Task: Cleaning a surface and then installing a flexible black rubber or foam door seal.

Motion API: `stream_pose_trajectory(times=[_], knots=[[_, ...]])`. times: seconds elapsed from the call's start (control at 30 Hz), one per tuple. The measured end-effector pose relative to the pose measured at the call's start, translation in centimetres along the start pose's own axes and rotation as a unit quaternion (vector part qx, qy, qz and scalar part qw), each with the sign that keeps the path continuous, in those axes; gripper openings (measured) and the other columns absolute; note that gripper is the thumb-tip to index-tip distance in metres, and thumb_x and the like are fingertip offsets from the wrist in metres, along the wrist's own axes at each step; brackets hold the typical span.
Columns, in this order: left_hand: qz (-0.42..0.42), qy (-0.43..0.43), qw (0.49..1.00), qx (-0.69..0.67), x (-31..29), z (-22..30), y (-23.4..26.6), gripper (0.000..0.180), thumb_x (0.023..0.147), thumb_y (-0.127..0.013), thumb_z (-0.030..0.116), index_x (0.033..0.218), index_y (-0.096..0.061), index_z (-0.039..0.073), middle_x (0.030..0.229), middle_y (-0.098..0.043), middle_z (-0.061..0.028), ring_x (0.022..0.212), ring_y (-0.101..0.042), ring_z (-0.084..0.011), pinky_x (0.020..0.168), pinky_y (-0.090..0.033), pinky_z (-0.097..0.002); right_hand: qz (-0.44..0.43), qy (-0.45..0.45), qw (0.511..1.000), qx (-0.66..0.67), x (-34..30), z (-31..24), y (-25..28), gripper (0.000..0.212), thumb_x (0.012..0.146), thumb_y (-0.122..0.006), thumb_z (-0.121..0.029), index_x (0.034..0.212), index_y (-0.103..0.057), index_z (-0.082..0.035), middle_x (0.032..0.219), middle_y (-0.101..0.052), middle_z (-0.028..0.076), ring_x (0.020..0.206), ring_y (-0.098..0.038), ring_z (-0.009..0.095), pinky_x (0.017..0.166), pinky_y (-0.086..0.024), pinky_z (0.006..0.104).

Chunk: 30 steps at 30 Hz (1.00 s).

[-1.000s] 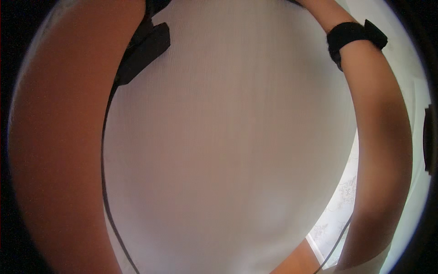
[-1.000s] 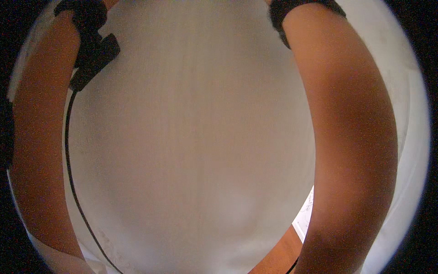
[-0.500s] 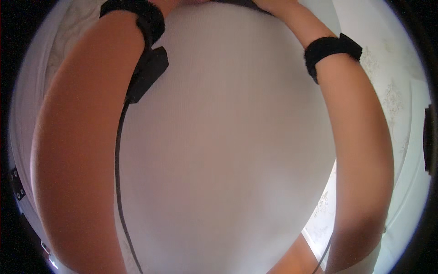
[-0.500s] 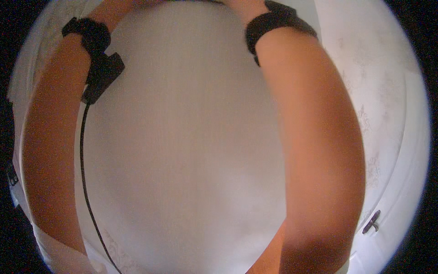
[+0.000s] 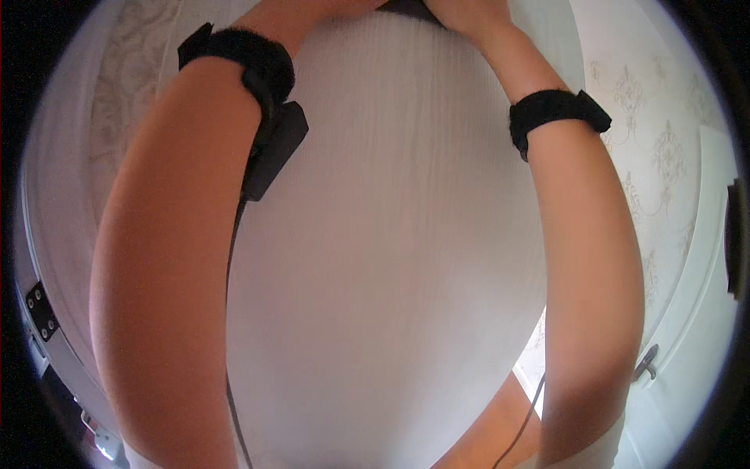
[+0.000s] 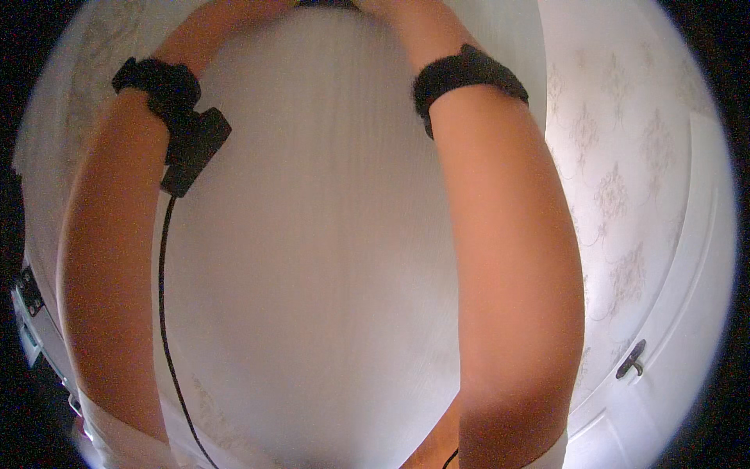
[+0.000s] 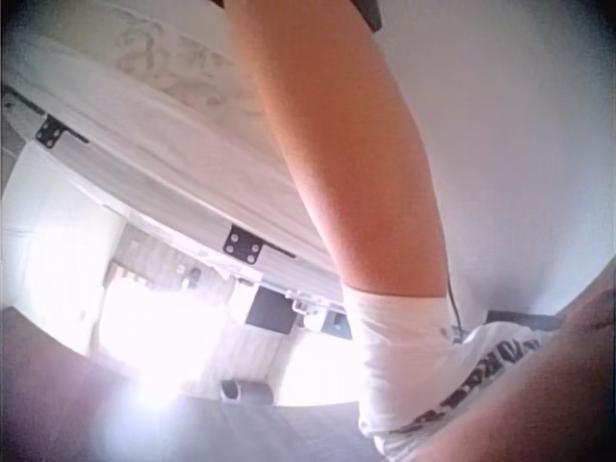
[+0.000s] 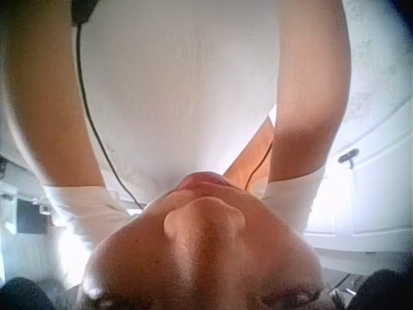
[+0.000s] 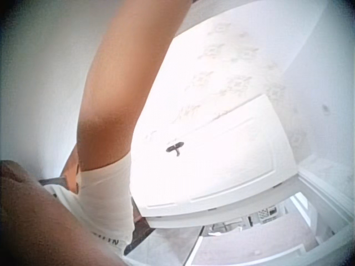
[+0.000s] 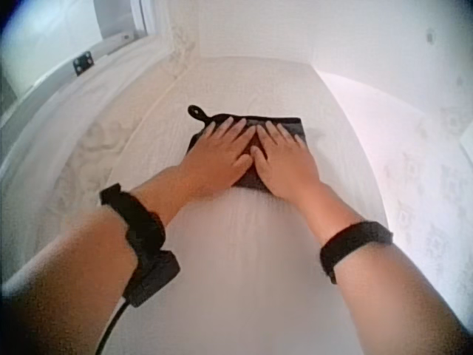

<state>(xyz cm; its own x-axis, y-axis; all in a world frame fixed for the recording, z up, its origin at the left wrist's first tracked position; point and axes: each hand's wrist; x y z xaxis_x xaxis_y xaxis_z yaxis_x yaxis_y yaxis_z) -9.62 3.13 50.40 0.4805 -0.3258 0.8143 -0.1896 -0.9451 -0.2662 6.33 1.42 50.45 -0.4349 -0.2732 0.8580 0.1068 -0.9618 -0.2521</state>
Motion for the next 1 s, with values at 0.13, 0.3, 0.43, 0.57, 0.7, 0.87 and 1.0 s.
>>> stream_pose_trajectory(times=[0.13, 0.3, 0.43, 0.57, 0.7, 0.87, 1.0], knots=[[-0.004, 0.033, 0.999, -0.038, -0.9, 1.2, 0.0, 0.052, 0.088, -0.032, 0.031, 0.131, -0.029, 0.002, 0.137, -0.027, -0.0171, 0.128, -0.022, -0.0315, 0.106, -0.014, -0.0435, 0.006, -0.006, 1.0, 0.022, -1.1, -0.3, -0.1, 0.048, 0.091, -0.031, -0.031, 0.128, -0.036, -0.002, 0.134, -0.034, 0.013, 0.126, -0.029, 0.025, 0.104, -0.021, 0.0358], [-0.003, 0.038, 0.998, -0.053, -1.7, 2.6, -0.2, 0.052, 0.088, -0.034, 0.03, 0.131, -0.028, 0.002, 0.137, -0.027, -0.0168, 0.128, -0.022, -0.0306, 0.106, -0.014, -0.0421, -0.009, -0.009, 1.0, 0.022, -2.4, -0.3, 0.0, 0.047, 0.091, -0.032, -0.03, 0.128, -0.035, -0.002, 0.135, -0.034, 0.014, 0.127, -0.027, 0.025, 0.104, -0.019, 0.0353], [-0.006, 0.038, 0.997, -0.061, -3.0, 3.8, -0.6, 0.051, 0.088, -0.035, 0.029, 0.131, -0.029, 0.001, 0.136, -0.028, -0.0174, 0.127, -0.023, -0.0307, 0.106, -0.015, -0.0421, -0.02, -0.01, 0.999, 0.029, -4.2, -0.6, 0.1, 0.048, 0.091, -0.033, -0.03, 0.129, -0.034, -0.002, 0.135, -0.033, 0.014, 0.127, -0.027, 0.025, 0.104, -0.019, 0.0357], [0.027, 0.037, 0.997, -0.067, -4.2, 4.9, -1.2, 0.05, 0.088, -0.037, 0.027, 0.129, -0.032, 0.0, 0.136, -0.029, -0.0173, 0.127, -0.024, -0.0305, 0.105, -0.016, -0.0429, -0.018, -0.015, 0.999, 0.049, -5.6, -1.0, -0.4, 0.046, 0.089, -0.036, -0.027, 0.128, -0.035, -0.002, 0.135, -0.031, 0.014, 0.126, -0.027, 0.026, 0.104, -0.02, 0.0374], [0.079, 0.044, 0.996, -0.017, -4.9, 4.8, -3.2, 0.05, 0.086, -0.038, 0.033, 0.129, -0.038, 0.008, 0.135, -0.034, -0.011, 0.126, -0.028, -0.0268, 0.105, -0.018, -0.0419, 0.035, 0.004, 0.999, 0.035, -6.2, -0.8, -2.0, 0.045, 0.088, -0.036, -0.031, 0.127, -0.039, -0.008, 0.135, -0.034, 0.009, 0.125, -0.03, 0.025, 0.102, -0.023, 0.0427], [0.078, 0.061, 0.994, -0.041, -6.1, 6.5, -2.1, 0.05, 0.086, -0.039, 0.032, 0.129, -0.037, 0.007, 0.135, -0.033, -0.0115, 0.126, -0.027, -0.0269, 0.105, -0.017, -0.0419, 0.015, -0.011, 0.999, 0.033, -7.8, -1.3, -1.4, 0.046, 0.088, -0.035, -0.031, 0.128, -0.037, -0.007, 0.136, -0.033, 0.009, 0.125, -0.029, 0.025, 0.103, -0.022, 0.041], [0.004, 0.083, 0.993, -0.08, -7.4, 8.1, -1.8, 0.051, 0.087, -0.038, 0.031, 0.132, -0.031, 0.007, 0.139, -0.027, -0.0114, 0.129, -0.022, -0.0267, 0.106, -0.014, -0.0419, -0.017, -0.02, 0.999, 0.047, -9.6, -1.6, -1.4, 0.046, 0.089, -0.035, -0.03, 0.129, -0.037, -0.007, 0.136, -0.032, 0.009, 0.126, -0.028, 0.024, 0.104, -0.021, 0.0406]])
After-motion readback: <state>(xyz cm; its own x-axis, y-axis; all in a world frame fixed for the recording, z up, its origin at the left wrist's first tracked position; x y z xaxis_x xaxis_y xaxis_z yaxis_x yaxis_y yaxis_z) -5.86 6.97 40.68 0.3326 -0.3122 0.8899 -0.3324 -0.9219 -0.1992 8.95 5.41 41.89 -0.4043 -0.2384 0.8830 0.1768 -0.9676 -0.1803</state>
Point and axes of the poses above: each hand's wrist, its own x-axis towards the middle knuckle, its own y-axis out of the back of the hand, z = x × y
